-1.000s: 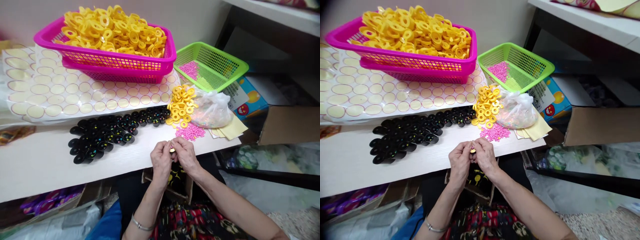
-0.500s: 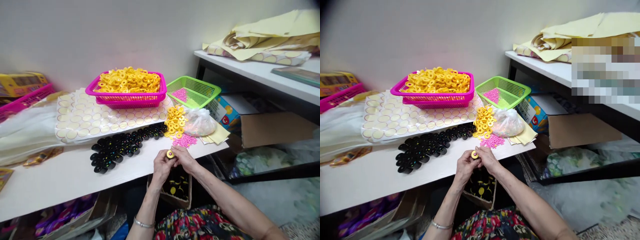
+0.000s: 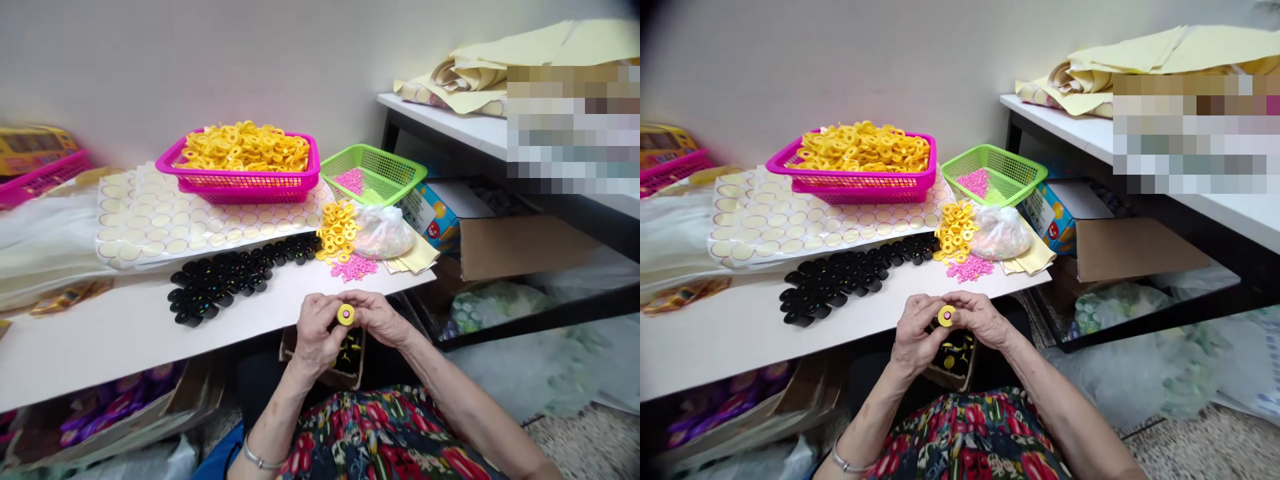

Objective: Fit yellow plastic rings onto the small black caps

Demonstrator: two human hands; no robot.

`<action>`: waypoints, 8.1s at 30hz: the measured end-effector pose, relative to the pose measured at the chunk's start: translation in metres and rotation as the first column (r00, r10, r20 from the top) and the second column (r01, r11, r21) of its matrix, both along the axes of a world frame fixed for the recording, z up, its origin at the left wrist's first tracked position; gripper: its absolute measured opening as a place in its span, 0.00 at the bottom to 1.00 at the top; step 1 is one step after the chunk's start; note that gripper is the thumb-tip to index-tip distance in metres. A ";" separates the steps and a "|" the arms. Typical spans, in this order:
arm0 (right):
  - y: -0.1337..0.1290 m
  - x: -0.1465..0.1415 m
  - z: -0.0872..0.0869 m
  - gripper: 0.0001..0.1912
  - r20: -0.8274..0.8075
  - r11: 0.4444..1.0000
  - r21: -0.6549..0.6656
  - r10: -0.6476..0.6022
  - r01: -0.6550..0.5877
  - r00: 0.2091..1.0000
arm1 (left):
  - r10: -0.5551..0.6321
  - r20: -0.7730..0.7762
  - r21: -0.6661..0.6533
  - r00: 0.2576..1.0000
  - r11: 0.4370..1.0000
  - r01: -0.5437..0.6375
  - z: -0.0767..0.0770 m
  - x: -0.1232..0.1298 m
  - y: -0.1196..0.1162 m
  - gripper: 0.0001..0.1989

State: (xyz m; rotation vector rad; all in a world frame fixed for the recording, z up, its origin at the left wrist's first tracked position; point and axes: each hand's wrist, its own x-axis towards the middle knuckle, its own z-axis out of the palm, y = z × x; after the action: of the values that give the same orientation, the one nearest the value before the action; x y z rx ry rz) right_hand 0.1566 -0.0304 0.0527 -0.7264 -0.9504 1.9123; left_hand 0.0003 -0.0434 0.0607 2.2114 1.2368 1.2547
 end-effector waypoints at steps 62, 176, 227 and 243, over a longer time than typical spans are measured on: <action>-0.003 -0.009 -0.021 0.15 0.219 0.994 0.026 0.098 -0.107 0.971 | -0.073 0.066 -0.009 0.995 0.997 0.074 -0.030 -0.004 -0.011 0.07; 0.117 -0.040 -0.028 0.08 0.741 0.679 0.602 -0.671 -0.419 -0.022 | 0.393 0.068 -0.300 0.917 0.885 -0.356 -0.073 -0.027 0.045 0.11; 0.055 -0.049 0.000 0.04 0.830 0.684 0.555 -0.411 -0.474 0.378 | 0.603 0.458 -0.707 0.653 0.692 -0.144 -0.031 -0.023 0.042 0.15; 0.060 -0.056 -0.020 0.15 0.519 0.993 0.108 -0.094 0.044 0.849 | 0.533 0.403 -0.659 0.743 0.733 -0.169 -0.042 -0.017 0.049 0.14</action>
State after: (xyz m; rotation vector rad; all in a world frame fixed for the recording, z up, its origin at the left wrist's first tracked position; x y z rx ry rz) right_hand 0.1010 0.0298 0.0326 -1.2483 -1.3141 1.6157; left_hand -0.0162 0.0055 0.0187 1.0470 1.5629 1.2944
